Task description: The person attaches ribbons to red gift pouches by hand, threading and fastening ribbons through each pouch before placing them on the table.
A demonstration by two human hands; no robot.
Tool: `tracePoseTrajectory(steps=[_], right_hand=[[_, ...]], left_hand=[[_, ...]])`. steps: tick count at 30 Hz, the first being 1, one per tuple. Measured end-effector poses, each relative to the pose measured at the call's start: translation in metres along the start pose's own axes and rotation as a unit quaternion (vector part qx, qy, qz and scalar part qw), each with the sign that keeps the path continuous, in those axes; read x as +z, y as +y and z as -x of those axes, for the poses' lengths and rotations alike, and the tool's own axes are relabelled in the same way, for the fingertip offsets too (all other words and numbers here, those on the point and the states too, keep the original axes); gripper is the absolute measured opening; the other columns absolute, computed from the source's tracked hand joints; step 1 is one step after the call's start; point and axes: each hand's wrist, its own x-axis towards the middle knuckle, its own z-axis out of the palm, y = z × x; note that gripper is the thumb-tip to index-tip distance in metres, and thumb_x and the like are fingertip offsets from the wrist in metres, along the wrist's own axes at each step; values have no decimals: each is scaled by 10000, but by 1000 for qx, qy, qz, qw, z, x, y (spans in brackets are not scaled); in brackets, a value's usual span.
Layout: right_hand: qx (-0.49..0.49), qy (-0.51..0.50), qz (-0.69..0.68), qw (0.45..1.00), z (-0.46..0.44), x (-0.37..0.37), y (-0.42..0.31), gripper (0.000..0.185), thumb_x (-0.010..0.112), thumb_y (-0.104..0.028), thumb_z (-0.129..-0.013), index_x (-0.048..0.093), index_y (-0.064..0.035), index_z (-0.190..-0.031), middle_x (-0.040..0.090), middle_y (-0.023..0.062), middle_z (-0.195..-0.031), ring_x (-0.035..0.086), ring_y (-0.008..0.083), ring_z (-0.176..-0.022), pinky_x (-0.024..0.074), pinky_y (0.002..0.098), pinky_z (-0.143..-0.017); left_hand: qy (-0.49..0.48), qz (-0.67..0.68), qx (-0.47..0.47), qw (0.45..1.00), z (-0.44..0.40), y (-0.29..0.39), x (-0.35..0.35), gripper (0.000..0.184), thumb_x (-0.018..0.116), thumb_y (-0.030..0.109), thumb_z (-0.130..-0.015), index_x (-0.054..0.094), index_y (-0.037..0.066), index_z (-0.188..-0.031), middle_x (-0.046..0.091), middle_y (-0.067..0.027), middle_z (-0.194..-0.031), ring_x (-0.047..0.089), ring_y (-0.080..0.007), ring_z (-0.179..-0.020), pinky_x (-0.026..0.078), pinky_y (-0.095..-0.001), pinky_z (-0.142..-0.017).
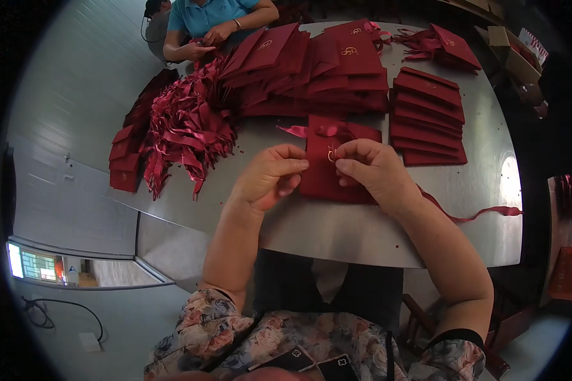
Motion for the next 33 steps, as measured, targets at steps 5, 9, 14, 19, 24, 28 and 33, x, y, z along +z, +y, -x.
tracePoseTrajectory(steps=[5, 9, 14, 19, 24, 28, 33], right_hand=[[-92, 43, 154, 983, -1, 5, 5, 157, 652, -119, -924, 670, 20, -994, 664, 2, -878, 604, 91, -842, 488, 246, -783], [-114, 29, 283, 952, 2, 11, 0, 144, 651, -103, -907, 674, 14, -989, 674, 37, -881, 627, 138, -850, 493, 279, -805], [-255, 25, 431, 866, 1, 17, 2, 79, 612, -61, -886, 628, -28, -956, 633, 158, -900, 630, 335, -840, 499, 372, -748], [-310, 17, 491, 814, -3, 15, 8, 72, 598, -91, -903, 572, -38, -944, 603, 161, -875, 608, 377, -824, 485, 433, -695], [-302, 2, 547, 781, 2, 17, -2, 93, 582, -134, -921, 561, -44, -916, 609, 147, -868, 615, 370, -810, 486, 450, -670], [-280, 2, 555, 784, 3, 17, -4, 128, 581, -169, -924, 564, -47, -889, 626, 154, -824, 624, 367, -777, 490, 453, -656], [-283, 42, 581, 762, 3, 20, -1, 143, 634, -115, -886, 540, -29, -820, 606, 167, -760, 600, 391, -688, 465, 448, -585]], left_hand=[[13, -10, 15, 1000, 1, 0, 3, 137, 695, 69, -870, 618, 44, -980, 624, -4, -717, 579, -67, -546, 352, -201, -424], [7, -18, 30, 999, 1, -1, 4, 130, 711, 70, -860, 637, 48, -965, 631, -3, -733, 573, -69, -550, 359, -199, -446], [14, -39, 50, 998, 3, -2, 9, 131, 733, 75, -844, 657, 45, -946, 636, -2, -749, 566, -75, -560, 364, -199, -469], [7, -35, 33, 999, 6, 0, 12, 153, 744, 66, -827, 664, 42, -955, 635, -4, -763, 561, -73, -582, 367, -196, -483], [-12, -29, 39, 999, 3, -3, 13, 151, 743, 49, -810, 659, 44, -935, 632, -6, -757, 551, -73, -571, 365, -198, -480], [-13, -35, 46, 998, 3, -3, 13, 147, 733, 31, -797, 650, 51, -917, 629, -9, -749, 542, -72, -563, 361, -197, -478], [-15, -56, 73, 996, 2, -7, 15, 163, 724, 11, -805, 645, 46, -943, 625, 6, -738, 523, -50, -546, 356, -183, -471]])
